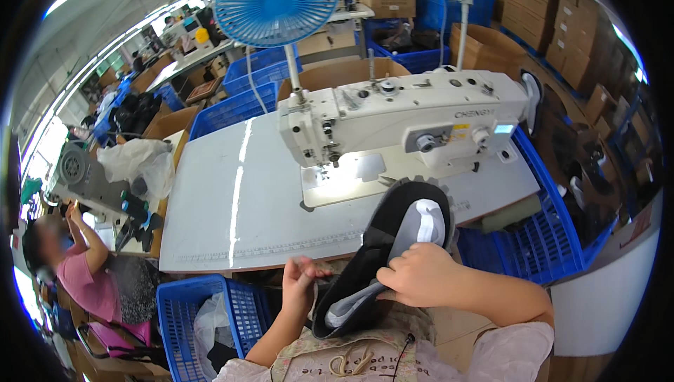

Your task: The person sews shoe uppers using a sewing machine and trims the threads with snips, placing completed shoe uppers into a crate.

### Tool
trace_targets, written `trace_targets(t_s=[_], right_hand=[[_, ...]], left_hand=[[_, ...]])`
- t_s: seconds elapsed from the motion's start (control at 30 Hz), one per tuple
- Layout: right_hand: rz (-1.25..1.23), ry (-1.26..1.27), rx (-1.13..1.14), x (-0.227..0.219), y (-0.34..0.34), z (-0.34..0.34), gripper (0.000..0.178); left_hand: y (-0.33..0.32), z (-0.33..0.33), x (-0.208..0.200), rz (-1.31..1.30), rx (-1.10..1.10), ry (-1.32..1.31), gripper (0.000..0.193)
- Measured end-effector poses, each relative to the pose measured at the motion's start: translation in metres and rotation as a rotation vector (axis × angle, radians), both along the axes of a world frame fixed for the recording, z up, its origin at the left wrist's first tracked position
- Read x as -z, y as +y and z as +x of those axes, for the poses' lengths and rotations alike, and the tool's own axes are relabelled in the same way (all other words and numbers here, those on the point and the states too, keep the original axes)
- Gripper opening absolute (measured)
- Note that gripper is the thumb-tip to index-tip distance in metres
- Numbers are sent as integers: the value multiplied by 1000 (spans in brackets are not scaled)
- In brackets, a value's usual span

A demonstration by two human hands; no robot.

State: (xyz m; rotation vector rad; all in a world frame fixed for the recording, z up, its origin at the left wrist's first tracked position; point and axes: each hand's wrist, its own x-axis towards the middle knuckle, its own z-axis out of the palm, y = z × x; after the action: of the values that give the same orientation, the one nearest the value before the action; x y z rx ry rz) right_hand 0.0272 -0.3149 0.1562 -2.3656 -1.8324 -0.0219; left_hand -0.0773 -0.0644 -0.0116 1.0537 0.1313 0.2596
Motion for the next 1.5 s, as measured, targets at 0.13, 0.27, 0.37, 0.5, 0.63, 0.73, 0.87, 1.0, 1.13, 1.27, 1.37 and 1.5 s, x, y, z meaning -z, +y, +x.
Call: trace_targets(t_s=[0.13, 0.27, 0.37, 0.5, 0.63, 0.73, 0.87, 1.0, 1.13, 1.27, 1.37, 1.5], right_hand=[[18, -15, 42, 5, 13, 9, 36], [-15, 10, 92, 3, 28, 12, 36], [-16, 16, 72, -1, 37, 8, 36], [47, 1, 93, -2, 50, 14, 36], [107, 17, 123, 11, 63, 28, 37], [134, 34, 152, 23, 81, 39, 38], [264, 13, 182, 31, 94, 61, 41], [75, 165, 301, 18, 105, 73, 39], [333, -139, 188, 37, 103, 62, 60], [84, -222, 170, 50, 102, 64, 69], [188, -381, 152, 60, 112, 72, 59], [-45, -68, 123, 64, 121, 78, 56]], left_hand=[[32, -42, -10, 599, 275, 89, 86], [10, -52, -31, 846, 357, 12, 139], [13, -34, -30, 750, 175, -43, 145], [37, -16, -45, 540, 153, -72, 101], [61, -1, -43, 400, 110, 124, 84], [83, 19, -38, 319, 92, 147, 64], [76, 55, -65, 192, 18, 160, 56], [90, 78, -65, 218, -29, 227, 49], [99, 83, -56, 253, -113, 335, 50], [101, 84, -49, 241, -124, 305, 48], [104, 83, -48, 265, -170, 322, 46], [112, 80, -44, 424, -205, 401, 42]])
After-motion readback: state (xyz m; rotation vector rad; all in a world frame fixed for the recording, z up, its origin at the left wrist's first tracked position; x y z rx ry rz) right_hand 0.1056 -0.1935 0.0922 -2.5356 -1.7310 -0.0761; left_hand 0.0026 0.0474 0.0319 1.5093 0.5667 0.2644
